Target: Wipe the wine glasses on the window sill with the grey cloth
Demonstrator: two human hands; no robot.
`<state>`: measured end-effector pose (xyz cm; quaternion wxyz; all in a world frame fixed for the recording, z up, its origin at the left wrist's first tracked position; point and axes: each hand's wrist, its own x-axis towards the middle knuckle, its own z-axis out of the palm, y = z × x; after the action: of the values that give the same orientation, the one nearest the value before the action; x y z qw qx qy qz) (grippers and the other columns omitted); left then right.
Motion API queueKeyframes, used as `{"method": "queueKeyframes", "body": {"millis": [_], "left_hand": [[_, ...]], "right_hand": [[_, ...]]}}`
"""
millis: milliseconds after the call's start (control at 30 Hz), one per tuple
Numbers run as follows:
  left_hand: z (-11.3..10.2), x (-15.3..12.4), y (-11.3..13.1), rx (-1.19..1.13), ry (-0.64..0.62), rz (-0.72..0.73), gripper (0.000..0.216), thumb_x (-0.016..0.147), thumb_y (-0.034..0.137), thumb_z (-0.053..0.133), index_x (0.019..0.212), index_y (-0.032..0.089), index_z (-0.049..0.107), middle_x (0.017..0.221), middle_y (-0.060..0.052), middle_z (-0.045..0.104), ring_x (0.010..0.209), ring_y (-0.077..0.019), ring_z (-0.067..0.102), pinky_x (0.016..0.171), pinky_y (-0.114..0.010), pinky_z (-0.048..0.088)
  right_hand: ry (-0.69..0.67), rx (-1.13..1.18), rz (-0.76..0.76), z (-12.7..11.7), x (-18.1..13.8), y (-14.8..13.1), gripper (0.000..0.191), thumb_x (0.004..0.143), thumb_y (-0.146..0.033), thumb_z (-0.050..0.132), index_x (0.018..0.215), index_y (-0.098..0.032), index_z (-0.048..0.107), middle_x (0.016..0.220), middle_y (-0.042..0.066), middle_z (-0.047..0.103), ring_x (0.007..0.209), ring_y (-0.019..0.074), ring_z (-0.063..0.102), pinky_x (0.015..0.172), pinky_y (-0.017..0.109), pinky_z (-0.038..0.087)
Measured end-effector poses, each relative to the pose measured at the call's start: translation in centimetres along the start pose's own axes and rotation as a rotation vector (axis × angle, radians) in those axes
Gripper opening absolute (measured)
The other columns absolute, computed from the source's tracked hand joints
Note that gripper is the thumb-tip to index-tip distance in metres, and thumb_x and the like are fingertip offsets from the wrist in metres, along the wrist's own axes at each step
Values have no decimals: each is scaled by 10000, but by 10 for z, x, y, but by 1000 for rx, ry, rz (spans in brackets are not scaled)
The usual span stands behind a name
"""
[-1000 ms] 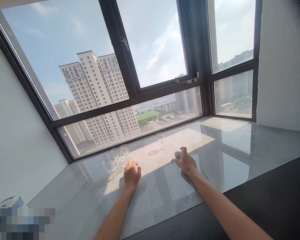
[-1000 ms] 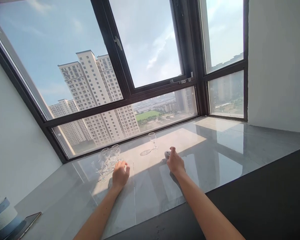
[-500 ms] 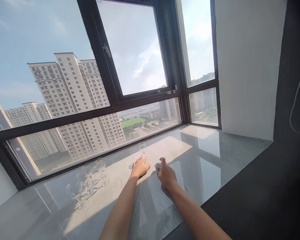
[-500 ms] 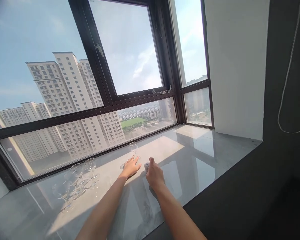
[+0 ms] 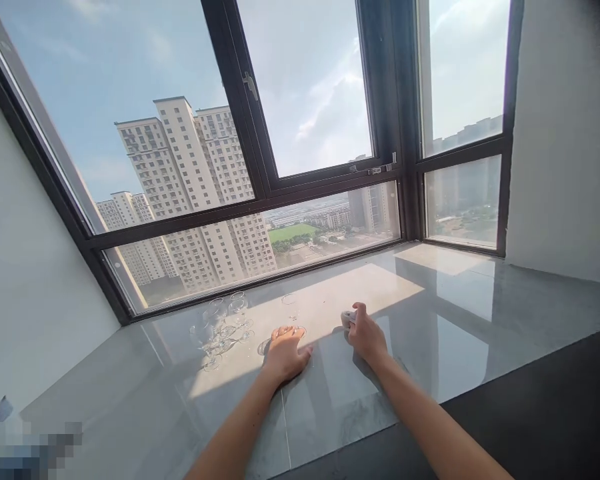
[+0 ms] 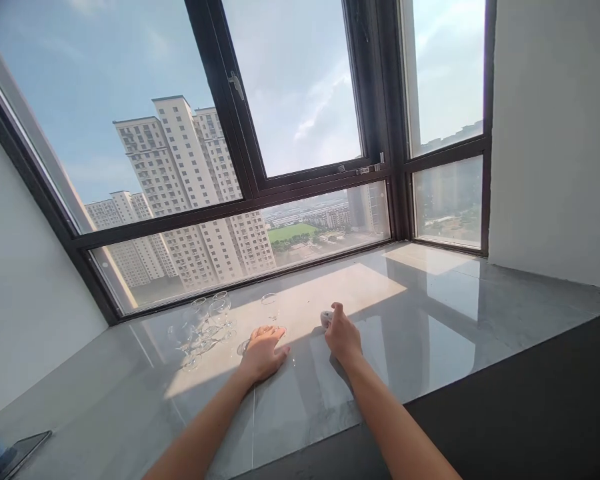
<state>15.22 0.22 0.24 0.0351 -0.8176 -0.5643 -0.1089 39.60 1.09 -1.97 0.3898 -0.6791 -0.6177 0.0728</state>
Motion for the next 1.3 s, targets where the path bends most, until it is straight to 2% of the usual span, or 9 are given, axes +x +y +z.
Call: {"method": "queueKeyframes", "body": {"millis": [233, 400, 567, 733, 867, 967, 1067, 1200, 1300], "left_hand": [[-16, -70, -57, 19, 65, -327, 522, 887, 549, 406, 1302, 286, 584, 1393, -68, 561, 1307, -321, 427, 1102, -474, 275], [-13, -81, -67, 10, 98, -492, 545, 890, 535, 394, 1307, 241, 586, 1406, -123, 536, 1302, -340, 420, 1103, -511, 242], [-13, -83, -66, -6, 106, -611, 592, 875, 536, 421, 1355, 210, 542, 1454, -167, 462, 1353, -352, 352, 1114, -512, 208], [-20, -98, -51, -75, 266, -531, 298, 889, 409, 429, 932, 210, 646, 1004, -104, 642, 997, -254, 565, 874, -351, 388], [-20, -108, -40, -140, 190, -301, 271, 874, 286, 431, 657, 211, 577, 669, -31, 593, 654, -162, 528, 621, -285, 299], [-19, -108, -37, -133, 155, -273, 294, 857, 290, 463, 597, 202, 569, 624, -30, 596, 608, -152, 509, 593, -293, 237], [-22, -107, -36, -124, 149, -301, 325, 868, 297, 454, 581, 197, 571, 618, -35, 614, 600, -151, 511, 591, -294, 216], [-29, -104, -33, -97, 121, -357, 339, 877, 304, 456, 586, 198, 592, 640, -45, 642, 628, -162, 537, 598, -292, 222], [-32, -102, -31, -91, 107, -395, 359, 892, 320, 447, 595, 197, 608, 651, -49, 653, 643, -167, 551, 601, -285, 231]], "right_hand": [[-43, -75, -40, 1, -4, 1, 377, 898, -148, 432, 1265, -196, 359, 1064, 112, 689, 846, 230, 642, 633, 299, 311], [-63, -139, -50, 2, -6, 0, 356, 895, -184, 445, 1250, -203, 417, 1079, 124, 679, 838, 225, 642, 645, 303, 340], [-115, -151, -57, -4, -11, -5, 381, 876, -350, 500, 1235, -225, 479, 1100, 123, 649, 983, 267, 610, 663, 317, 390], [29, -116, -76, -15, -18, -9, 471, 879, -509, 450, 1251, -223, 484, 1245, 139, 585, 1175, 322, 500, 741, 382, 451], [210, -57, -172, -18, -16, -10, 402, 920, -482, 400, 1196, -213, 516, 1267, 137, 582, 1214, 326, 478, 865, 429, 445], [239, 6, -300, -15, -13, -8, 354, 955, -390, 367, 1229, -209, 499, 1275, 140, 600, 1256, 293, 477, 984, 427, 388], [171, 57, -360, -9, -10, -3, 346, 963, -308, 338, 1259, -208, 486, 1210, 124, 650, 1206, 262, 540, 1017, 418, 367], [80, 108, -293, -1, -8, 4, 361, 920, -219, 366, 1259, -189, 486, 1049, 100, 690, 1056, 253, 603, 933, 393, 424], [60, 128, -242, 2, -7, 7, 392, 881, -170, 388, 1263, -184, 474, 1064, 105, 669, 1034, 252, 591, 871, 366, 450]]}}
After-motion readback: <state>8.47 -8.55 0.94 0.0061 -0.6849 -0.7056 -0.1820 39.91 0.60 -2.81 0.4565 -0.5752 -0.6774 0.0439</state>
